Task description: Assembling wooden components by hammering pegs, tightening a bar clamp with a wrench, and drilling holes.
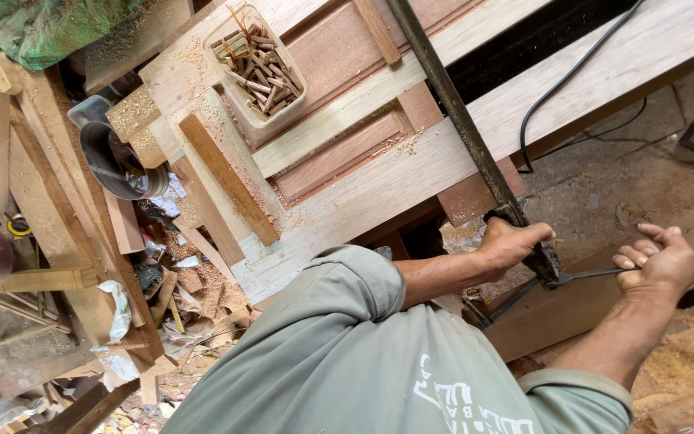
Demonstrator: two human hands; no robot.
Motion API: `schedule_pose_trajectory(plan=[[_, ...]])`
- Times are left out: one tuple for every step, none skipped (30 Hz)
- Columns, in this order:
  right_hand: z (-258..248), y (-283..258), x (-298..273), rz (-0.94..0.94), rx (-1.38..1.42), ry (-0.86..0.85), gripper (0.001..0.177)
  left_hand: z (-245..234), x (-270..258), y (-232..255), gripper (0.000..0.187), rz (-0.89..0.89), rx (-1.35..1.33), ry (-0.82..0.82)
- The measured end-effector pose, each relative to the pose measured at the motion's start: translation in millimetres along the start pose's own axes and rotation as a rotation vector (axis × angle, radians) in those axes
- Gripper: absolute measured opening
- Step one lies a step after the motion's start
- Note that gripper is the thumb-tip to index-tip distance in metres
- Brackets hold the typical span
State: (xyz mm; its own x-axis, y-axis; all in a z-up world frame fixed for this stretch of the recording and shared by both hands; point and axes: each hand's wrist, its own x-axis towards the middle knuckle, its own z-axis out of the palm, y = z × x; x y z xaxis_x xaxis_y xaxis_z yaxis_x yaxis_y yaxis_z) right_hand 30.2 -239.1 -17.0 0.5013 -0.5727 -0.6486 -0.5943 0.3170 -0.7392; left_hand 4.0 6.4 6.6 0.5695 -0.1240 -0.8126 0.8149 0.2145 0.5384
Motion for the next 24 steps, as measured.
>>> schedule_pose_trajectory(plan=[[5.5, -2.9, -9.4, -0.006, -0.002, -0.005, 0.014, -4.3, -3.4, 7.4, 0.032, 0.006, -0.006, 0.001], [8.5, -5.5, -20.0, -0.007, -0.011, -0.003, 0.024, -7.6, -7.9, 13.4, 0.046, -0.068, 0.038, -0.034], [11.5, -8.1, -30.2, -0.009, -0.02, -0.001, 0.034, -10.9, -12.1, 19.3, 0.071, -0.141, 0.083, -0.07], [11.7, -13.3, -33.8, -0.02, -0.029, -0.007, 0.034, -17.7, -19.5, 29.0, 0.071, -0.134, 0.069, -0.071], [11.7, -18.7, -37.1, -0.104, -0.021, -0.029, 0.04, -24.4, -26.7, 38.5, 0.104, -0.173, 0.124, -0.153], [12.7, -18.6, -42.2, -0.175, -0.015, -0.055, 0.045, -35.0, -35.8, 44.9, 0.14, -0.221, 0.18, -0.226], [26.7, -34.7, -59.6, -0.174, -0.026, -0.064, 0.045, -46.1, -42.1, 53.2, 0.14, -0.221, 0.167, -0.219], [38.2, -46.1, -78.9, -0.409, -0.109, -0.036, 0.045, -58.3, -49.0, 60.4, 0.136, -0.219, 0.246, -0.286], [49.0, -58.5, -97.5, -0.644, -0.191, -0.004, 0.046, -69.3, -55.8, 67.9, 0.133, -0.216, 0.324, -0.352], [50.4, -61.4, -79.4, -0.646, -0.187, -0.003, 0.046, -81.1, -50.8, 60.9, 0.133, -0.213, 0.328, -0.352], [51.7, -64.8, -61.0, -0.937, -0.287, -0.118, 0.044, -92.5, -45.5, 54.1, 0.1, 0.037, 0.44, -0.305], [52.9, -70.2, -41.8, -1.228, -0.391, -0.236, 0.042, -102.6, -39.2, 48.4, 0.071, 0.291, 0.545, -0.255], [69.1, -80.9, -31.8, -1.233, -0.389, -0.233, 0.042, -113.3, -26.0, 41.1, 0.071, 0.296, 0.547, -0.257], [83.8, -91.8, -21.8, -1.586, -0.599, -0.154, 0.045, -123.0, -12.5, 33.8, 0.059, 0.57, 0.592, 0.001], [98.2, -103.4, -11.3, -1.921, -0.82, -0.095, 0.051, -132.0, 1.5, 27.0, 0.049, 0.841, 0.622, 0.264], [115.9, -110.5, 6.7, -1.929, -0.818, -0.09, 0.051, -140.1, 15.7, 28.6, 0.049, 0.85, 0.618, 0.265], [133.9, -118.1, 24.9, -2.041, -0.794, -0.086, 0.051, -148.1, 30.5, 30.7, 0.047, 0.976, 0.832, 0.505], [152.5, -123.7, 42.6, -2.149, -0.767, -0.087, 0.051, -157.4, 44.1, 31.1, 0.049, 1.087, 1.045, 0.753], [160.2, -129.7, 49.9, -2.154, -0.765, -0.088, 0.051, -159.1, 56.2, 29.0, 0.049, 1.089, 1.042, 0.757], [171.3, -136.2, 58.0, -2.235, -0.826, -0.081, 0.047, -161.5, 67.9, 27.9, 0.059, 1.071, 1.128, 0.832], [183.2, -142.3, 65.3, -2.317, -0.886, -0.071, 0.045, -164.8, 79.5, 26.9, 0.07, 1.05, 1.215, 0.907], [183.0, -147.1, 68.0, -2.327, -0.867, -0.097, 0.045, -160.2, 82.5, 23.7, 0.07, 1.033, 1.212, 0.932], [184.0, -151.3, 70.0, -2.289, -0.971, -0.204, 0.04, -157.2, 85.4, 20.7, 0.075, 0.852, 1.385, 0.887], [190.8, -154.3, 71.6, -2.249, -1.066, -0.323, 0.037, -157.4, 86.7, 18.0, 0.08, 0.65, 1.542, 0.839]])
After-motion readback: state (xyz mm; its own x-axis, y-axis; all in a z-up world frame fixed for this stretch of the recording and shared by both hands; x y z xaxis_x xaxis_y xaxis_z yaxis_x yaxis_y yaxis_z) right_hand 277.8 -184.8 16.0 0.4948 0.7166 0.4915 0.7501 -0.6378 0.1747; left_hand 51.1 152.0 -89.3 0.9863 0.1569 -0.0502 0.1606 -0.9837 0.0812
